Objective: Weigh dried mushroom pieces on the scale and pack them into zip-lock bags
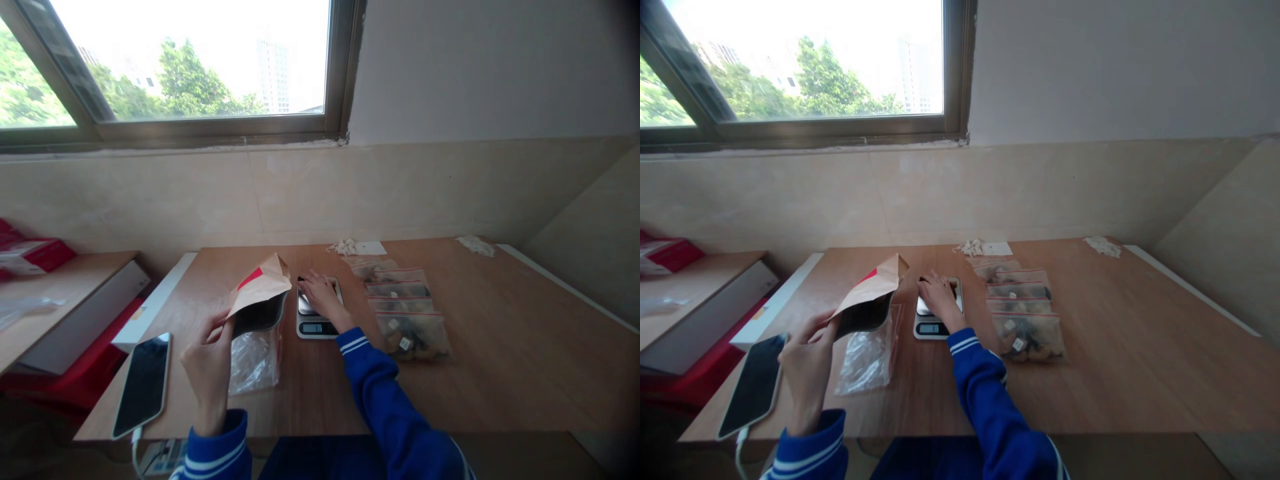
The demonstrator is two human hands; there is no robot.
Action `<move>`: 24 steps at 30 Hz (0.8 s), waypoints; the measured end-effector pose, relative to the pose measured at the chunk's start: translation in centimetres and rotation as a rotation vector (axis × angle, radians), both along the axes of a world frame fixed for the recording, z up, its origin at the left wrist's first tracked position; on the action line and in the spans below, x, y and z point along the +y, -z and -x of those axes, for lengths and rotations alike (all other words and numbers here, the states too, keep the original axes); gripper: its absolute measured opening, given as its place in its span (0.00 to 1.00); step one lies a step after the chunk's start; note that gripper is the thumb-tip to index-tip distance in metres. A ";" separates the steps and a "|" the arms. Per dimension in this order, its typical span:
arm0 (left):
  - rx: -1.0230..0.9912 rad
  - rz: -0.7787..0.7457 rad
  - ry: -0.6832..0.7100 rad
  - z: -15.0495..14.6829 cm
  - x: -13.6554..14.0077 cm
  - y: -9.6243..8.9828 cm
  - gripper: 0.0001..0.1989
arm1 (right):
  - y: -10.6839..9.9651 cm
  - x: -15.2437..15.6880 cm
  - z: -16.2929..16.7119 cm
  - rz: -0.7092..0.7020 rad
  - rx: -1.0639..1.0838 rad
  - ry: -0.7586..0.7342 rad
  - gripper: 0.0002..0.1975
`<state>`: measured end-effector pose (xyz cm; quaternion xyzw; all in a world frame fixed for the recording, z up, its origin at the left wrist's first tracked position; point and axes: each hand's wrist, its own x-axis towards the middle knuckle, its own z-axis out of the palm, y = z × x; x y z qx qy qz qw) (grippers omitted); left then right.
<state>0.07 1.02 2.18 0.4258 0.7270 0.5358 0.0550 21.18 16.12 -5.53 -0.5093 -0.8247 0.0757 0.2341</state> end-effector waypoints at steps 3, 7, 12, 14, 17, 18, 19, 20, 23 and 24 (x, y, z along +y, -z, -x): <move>0.002 -0.007 0.031 -0.2 0.2 -0.1 0.18 | 0.1 -0.5 0.6 -0.046 -0.096 0.030 0.19; -0.010 0.002 0.046 -0.4 0.4 -0.4 0.17 | -0.5 -1.2 -0.2 -0.063 -0.145 0.079 0.19; -0.020 0.020 0.078 -0.5 0.7 -0.6 0.15 | -4.2 -5.5 -0.6 -0.156 0.097 0.123 0.18; -0.023 0.018 0.105 -0.6 0.8 -0.5 0.14 | -6.3 -8.6 0.0 -0.230 0.334 0.065 0.17; -0.018 0.013 0.130 -0.9 0.9 -0.2 0.14 | -8.8 -12.6 1.8 -0.262 0.521 -0.236 0.16; -0.014 0.015 0.134 -1.0 0.8 -0.1 0.14 | -9.2 -13.5 2.6 -0.237 0.508 -0.314 0.16; -0.010 0.019 0.139 -1.1 0.8 0.1 0.13 | -9.5 -14.1 3.3 -0.207 0.469 -0.361 0.16; -0.008 0.023 0.144 -1.1 0.7 0.2 0.13 | -9.6 -14.4 3.9 -0.172 0.407 -0.368 0.16; -0.006 0.022 0.141 -1.0 0.4 0.7 0.14 | -9.2 -14.0 5.4 -0.078 0.191 -0.272 0.18; -0.005 0.019 0.135 -0.9 0.3 0.9 0.14 | -8.9 -13.7 5.8 -0.050 0.134 -0.243 0.18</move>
